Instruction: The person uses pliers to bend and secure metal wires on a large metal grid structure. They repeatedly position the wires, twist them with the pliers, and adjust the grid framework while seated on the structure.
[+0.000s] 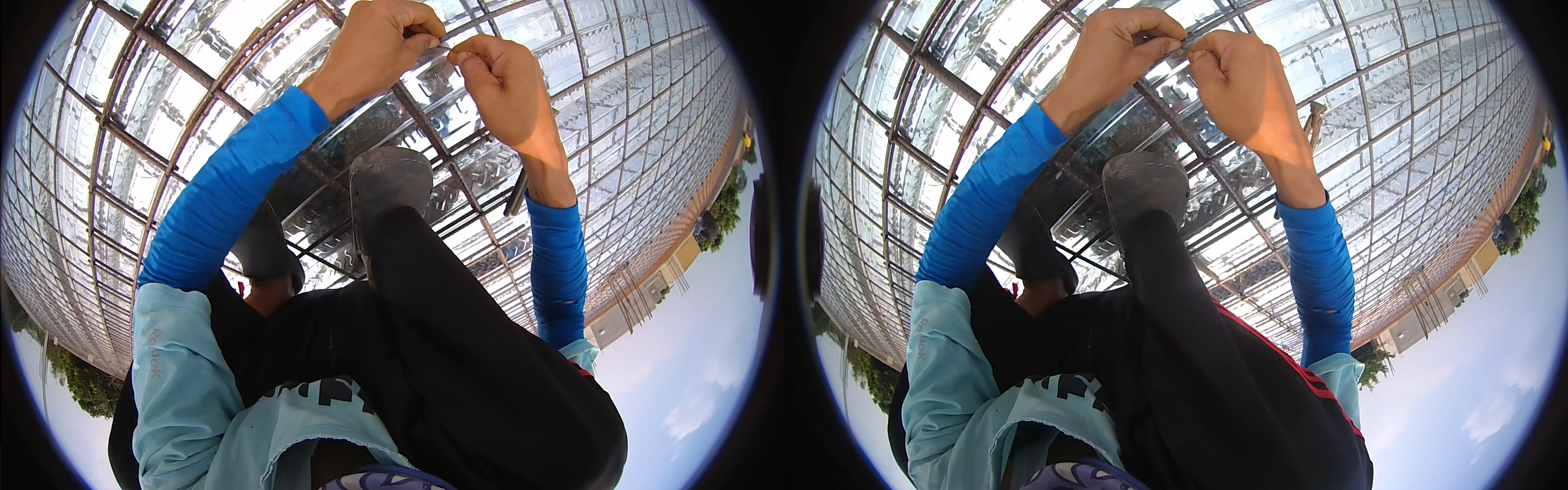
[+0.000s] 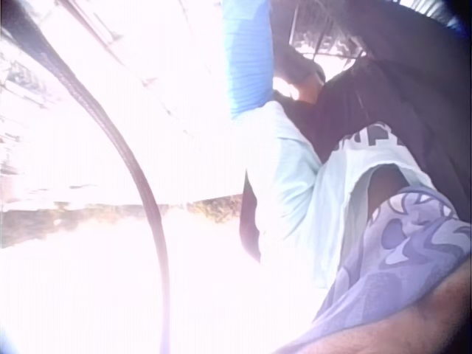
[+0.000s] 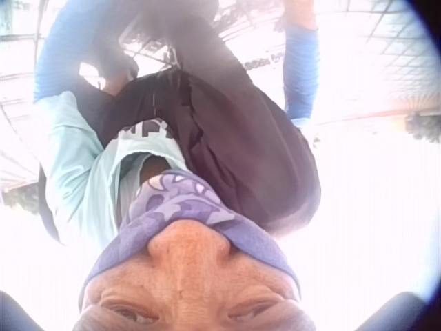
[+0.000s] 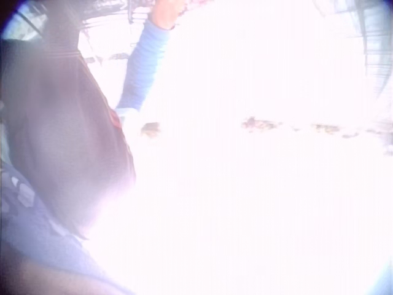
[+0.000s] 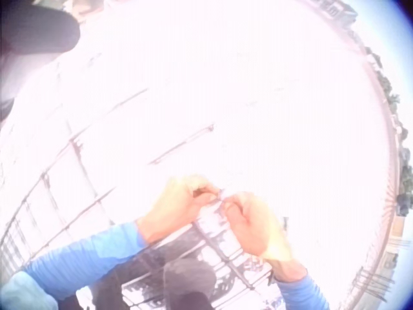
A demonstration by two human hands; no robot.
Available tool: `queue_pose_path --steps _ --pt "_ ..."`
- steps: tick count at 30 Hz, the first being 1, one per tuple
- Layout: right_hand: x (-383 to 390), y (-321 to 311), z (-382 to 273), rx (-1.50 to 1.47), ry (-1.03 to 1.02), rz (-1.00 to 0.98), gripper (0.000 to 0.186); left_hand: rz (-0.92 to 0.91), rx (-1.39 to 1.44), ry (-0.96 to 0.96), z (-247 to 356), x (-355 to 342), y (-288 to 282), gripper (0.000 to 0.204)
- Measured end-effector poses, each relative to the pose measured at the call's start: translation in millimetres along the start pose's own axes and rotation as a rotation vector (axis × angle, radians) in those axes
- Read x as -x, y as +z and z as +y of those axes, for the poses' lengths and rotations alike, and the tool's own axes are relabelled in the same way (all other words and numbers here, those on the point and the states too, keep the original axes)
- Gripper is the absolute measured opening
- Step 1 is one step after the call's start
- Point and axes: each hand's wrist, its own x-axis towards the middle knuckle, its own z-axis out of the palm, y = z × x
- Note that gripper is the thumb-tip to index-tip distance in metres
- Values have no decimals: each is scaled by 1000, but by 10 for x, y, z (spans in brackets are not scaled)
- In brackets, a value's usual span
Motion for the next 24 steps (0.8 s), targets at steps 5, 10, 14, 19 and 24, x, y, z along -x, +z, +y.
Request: queue_pose_path --steps 5,10,14,19,24 --pt "-106 -40 51 -79 19 -50 26 14 -82 177 -202 16 57 14" --pt "-241 -177 18 -7 60 -156 28 91 -177 312 -204 91 138 12" --pt "-308 -189 47 70 -17 -185 29 121 -146 287 -185 197 155 10" --pt "-410 -259 16 104 43 -241 30 -9 -43 148 -147 -2 26 11" --pt "-522 -296 -78 88 156 -335 24 -331 -78 -60 -59 -357 -182 18"
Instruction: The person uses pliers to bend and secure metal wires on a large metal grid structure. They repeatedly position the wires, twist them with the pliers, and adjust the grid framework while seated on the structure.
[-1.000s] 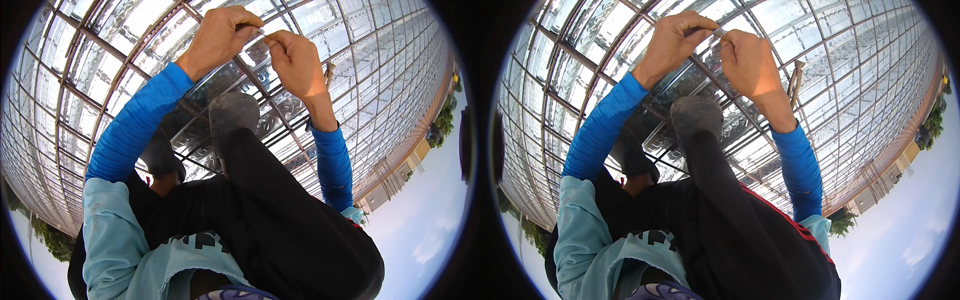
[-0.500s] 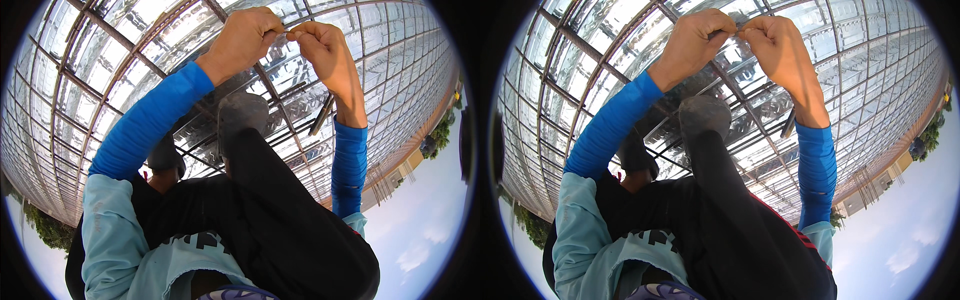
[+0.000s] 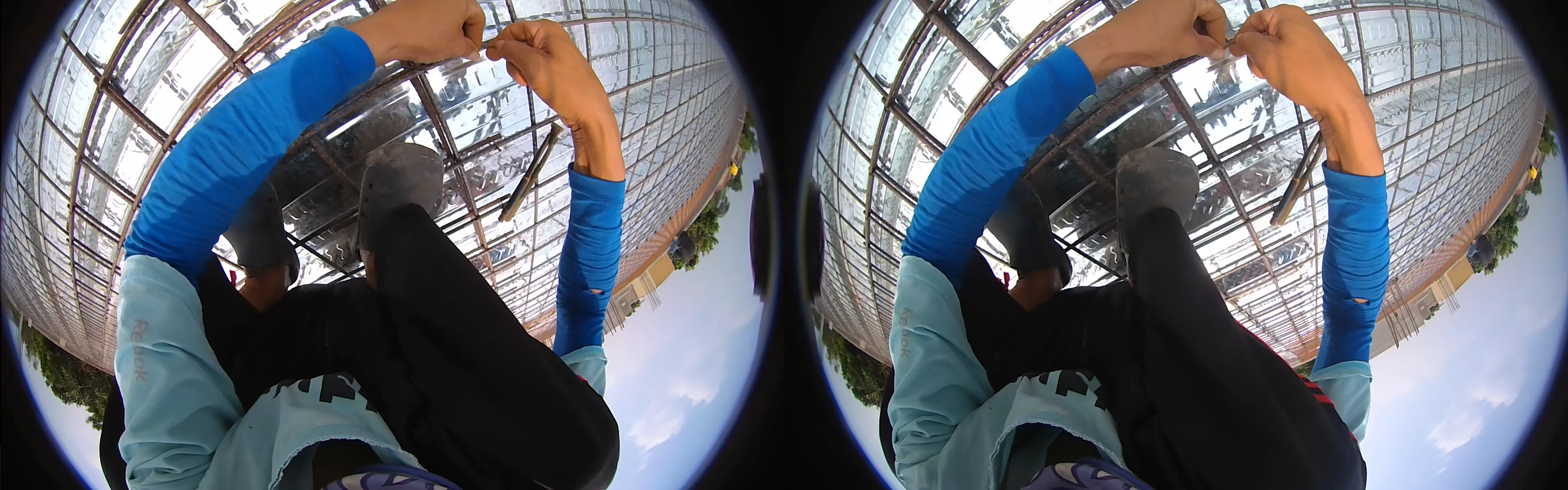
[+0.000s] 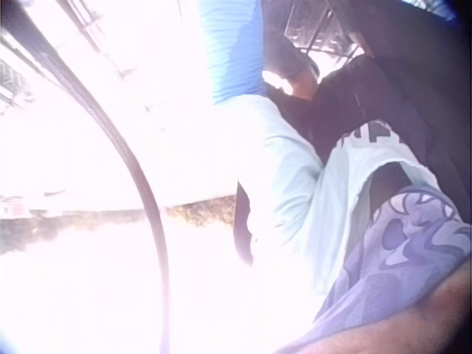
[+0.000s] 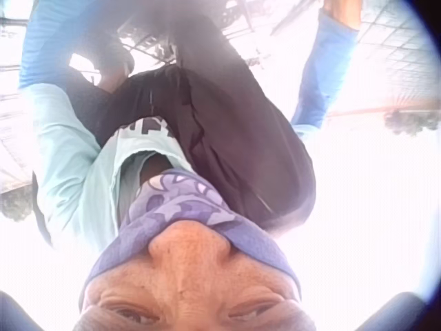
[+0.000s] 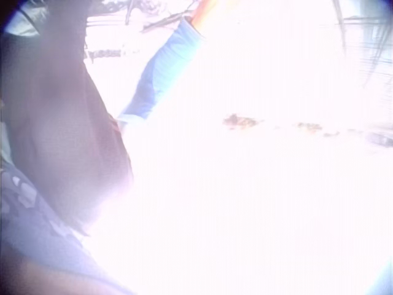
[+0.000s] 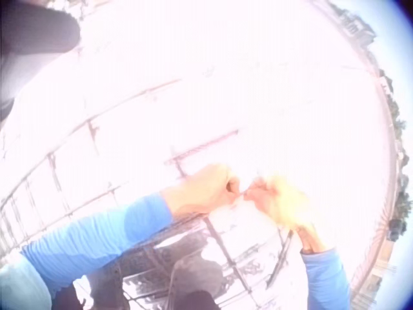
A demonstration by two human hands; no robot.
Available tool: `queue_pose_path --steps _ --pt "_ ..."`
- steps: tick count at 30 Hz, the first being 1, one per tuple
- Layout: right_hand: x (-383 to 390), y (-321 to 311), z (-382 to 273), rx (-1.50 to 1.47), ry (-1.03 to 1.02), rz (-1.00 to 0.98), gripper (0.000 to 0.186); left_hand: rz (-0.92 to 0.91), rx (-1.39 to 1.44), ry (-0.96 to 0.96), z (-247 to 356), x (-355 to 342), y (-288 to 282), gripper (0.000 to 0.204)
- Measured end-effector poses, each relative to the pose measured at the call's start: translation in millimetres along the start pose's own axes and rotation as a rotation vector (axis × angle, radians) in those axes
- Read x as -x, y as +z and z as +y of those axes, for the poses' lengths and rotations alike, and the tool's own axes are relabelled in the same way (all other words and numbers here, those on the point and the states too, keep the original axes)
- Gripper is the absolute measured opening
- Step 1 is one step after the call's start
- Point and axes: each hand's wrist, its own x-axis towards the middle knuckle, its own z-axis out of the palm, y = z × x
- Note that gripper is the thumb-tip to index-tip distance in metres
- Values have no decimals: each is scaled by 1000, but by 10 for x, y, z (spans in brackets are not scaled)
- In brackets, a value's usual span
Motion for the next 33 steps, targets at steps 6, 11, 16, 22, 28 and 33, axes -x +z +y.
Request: queue_pose_path --steps 6,11,16,22,28,33 --pt "106 27 -192 4 131 54 29 -123 76 229 -148 -172 -56 15" --pt "176 15 -316 186 257 188 39 -200 -68 226 -40 -114 -93 12" --pt "130 148 -319 365 -104 124 26 3 -135 337 -144 12 93 18" --pt "566 659 -326 436 -189 349 18 211 -486 543 -161 135 317 18" --pt "1167 329 -392 166 -11 591 33 363 -627 490 -164 241 474 16" --pt "1716 655 983 154 436 694 38 389 -598 593 -107 175 449 12"
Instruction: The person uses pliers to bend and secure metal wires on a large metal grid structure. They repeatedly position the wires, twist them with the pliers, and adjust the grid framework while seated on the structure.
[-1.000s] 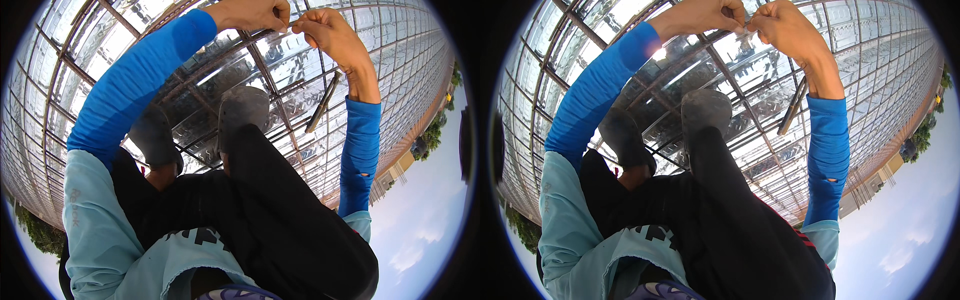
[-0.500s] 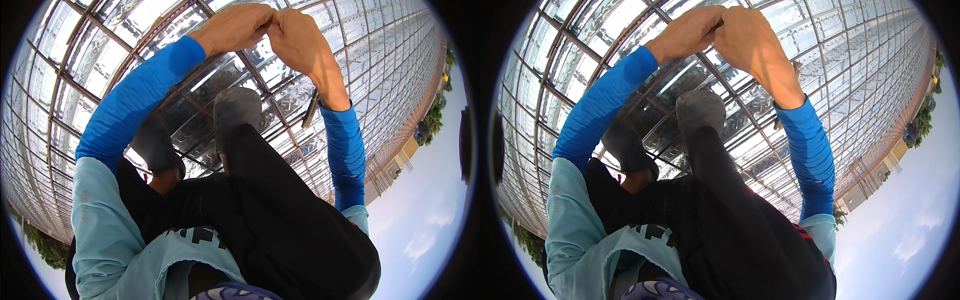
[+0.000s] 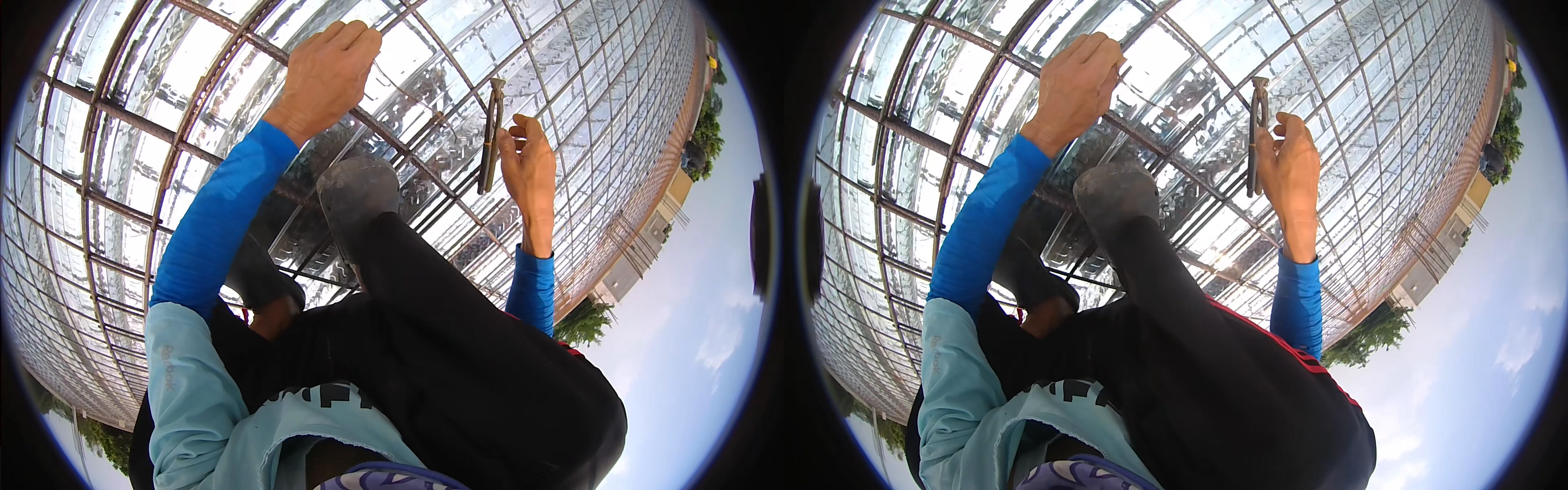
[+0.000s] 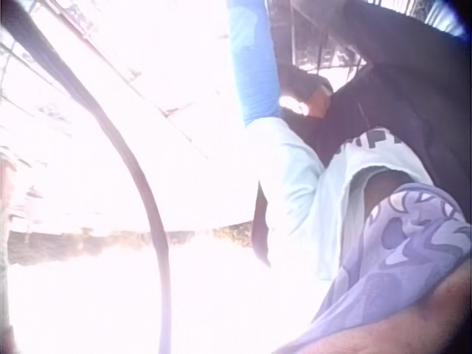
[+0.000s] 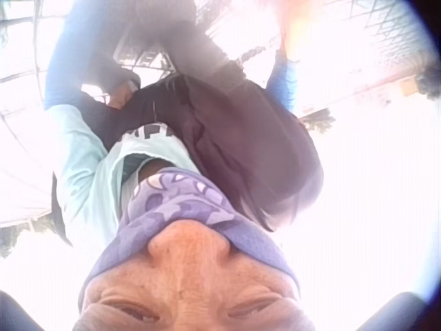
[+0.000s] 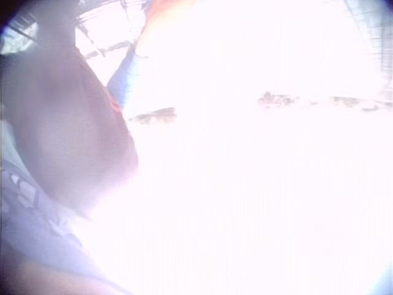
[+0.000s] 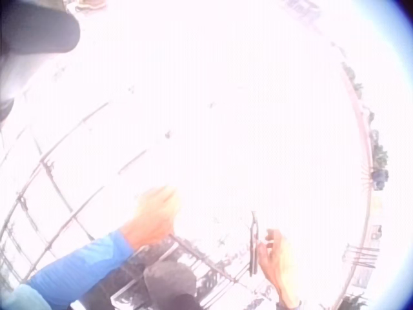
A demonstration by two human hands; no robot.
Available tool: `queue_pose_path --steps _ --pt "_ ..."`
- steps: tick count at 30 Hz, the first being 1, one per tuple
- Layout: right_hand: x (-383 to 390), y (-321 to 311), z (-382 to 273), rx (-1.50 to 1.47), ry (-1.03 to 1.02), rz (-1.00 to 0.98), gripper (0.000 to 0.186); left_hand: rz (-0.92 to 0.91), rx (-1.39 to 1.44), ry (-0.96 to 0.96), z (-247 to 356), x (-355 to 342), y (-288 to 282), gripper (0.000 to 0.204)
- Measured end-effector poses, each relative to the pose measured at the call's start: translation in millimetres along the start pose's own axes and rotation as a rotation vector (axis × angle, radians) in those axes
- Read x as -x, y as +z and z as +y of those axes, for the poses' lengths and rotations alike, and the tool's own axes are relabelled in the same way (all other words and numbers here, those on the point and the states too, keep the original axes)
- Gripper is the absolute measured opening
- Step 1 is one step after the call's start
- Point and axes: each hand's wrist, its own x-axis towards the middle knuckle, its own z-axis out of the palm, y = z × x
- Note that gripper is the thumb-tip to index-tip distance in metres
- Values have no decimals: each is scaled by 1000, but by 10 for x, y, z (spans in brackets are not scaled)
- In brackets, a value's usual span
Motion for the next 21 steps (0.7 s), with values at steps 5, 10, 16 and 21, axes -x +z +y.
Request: queue_pose_path --steps 5,10,16,21 --pt "312 585 369 164 76 10 51 2 150 -62 -33 81 -33 8" --pt "405 802 546 187 -27 138 39 -24 338 -89 -93 117 -135 12" --pt "352 -38 -82 -162 136 -253 22 7 386 -206 7 154 -192 22" --pt "1 -284 -363 -349 15 -634 30 52 378 -205 0 183 -125 24"
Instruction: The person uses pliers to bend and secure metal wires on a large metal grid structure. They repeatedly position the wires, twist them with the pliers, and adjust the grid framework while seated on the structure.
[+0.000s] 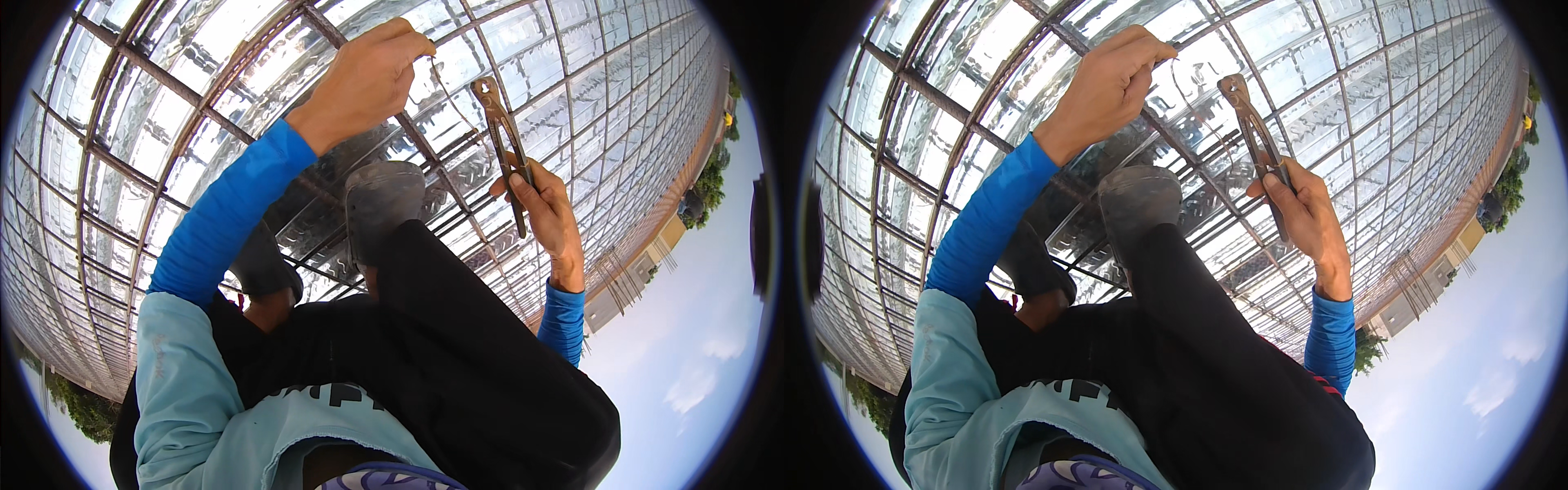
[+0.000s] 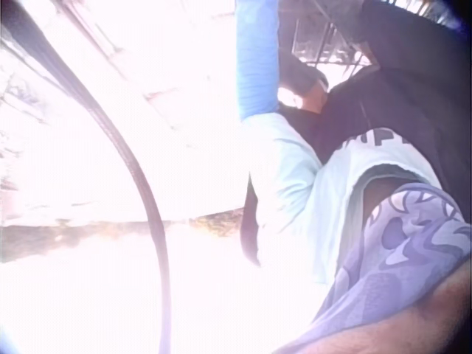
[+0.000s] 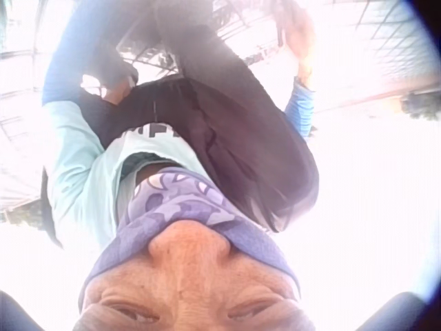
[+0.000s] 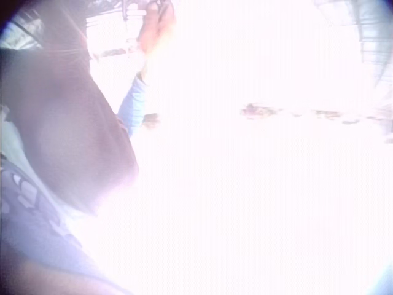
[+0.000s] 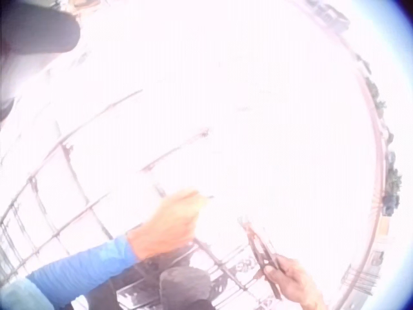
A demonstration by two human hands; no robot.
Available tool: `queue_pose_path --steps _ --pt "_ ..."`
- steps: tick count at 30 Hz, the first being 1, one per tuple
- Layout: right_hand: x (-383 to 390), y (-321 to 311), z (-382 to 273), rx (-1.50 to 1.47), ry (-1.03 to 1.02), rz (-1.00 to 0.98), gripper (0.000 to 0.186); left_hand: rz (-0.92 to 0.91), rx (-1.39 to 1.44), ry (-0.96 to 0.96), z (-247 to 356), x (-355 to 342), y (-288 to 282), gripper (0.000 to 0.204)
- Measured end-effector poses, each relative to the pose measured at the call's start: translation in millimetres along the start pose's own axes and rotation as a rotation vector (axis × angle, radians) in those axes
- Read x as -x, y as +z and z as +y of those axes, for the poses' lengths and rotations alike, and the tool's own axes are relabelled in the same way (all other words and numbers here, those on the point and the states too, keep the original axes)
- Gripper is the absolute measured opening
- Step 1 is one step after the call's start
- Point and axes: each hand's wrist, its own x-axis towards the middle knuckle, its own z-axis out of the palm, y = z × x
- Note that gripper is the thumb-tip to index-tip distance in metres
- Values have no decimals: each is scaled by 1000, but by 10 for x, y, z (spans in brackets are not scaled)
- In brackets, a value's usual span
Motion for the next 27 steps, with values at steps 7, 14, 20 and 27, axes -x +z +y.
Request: queue_pose_path --steps 7,14,20,27 --pt "-275 -163 -460 -135 148 -296 41 216 50 -163 425 178 42 21" --pt "-452 -219 -590 -349 313 -469 49 43 524 -811 756 333 187 33" --pt "-542 -258 -621 -473 363 -539 52 -28 730 -1033 809 197 282 41" --pt "-567 -292 -667 -444 339 -547 56 120 917 -1121 876 147 297 34"
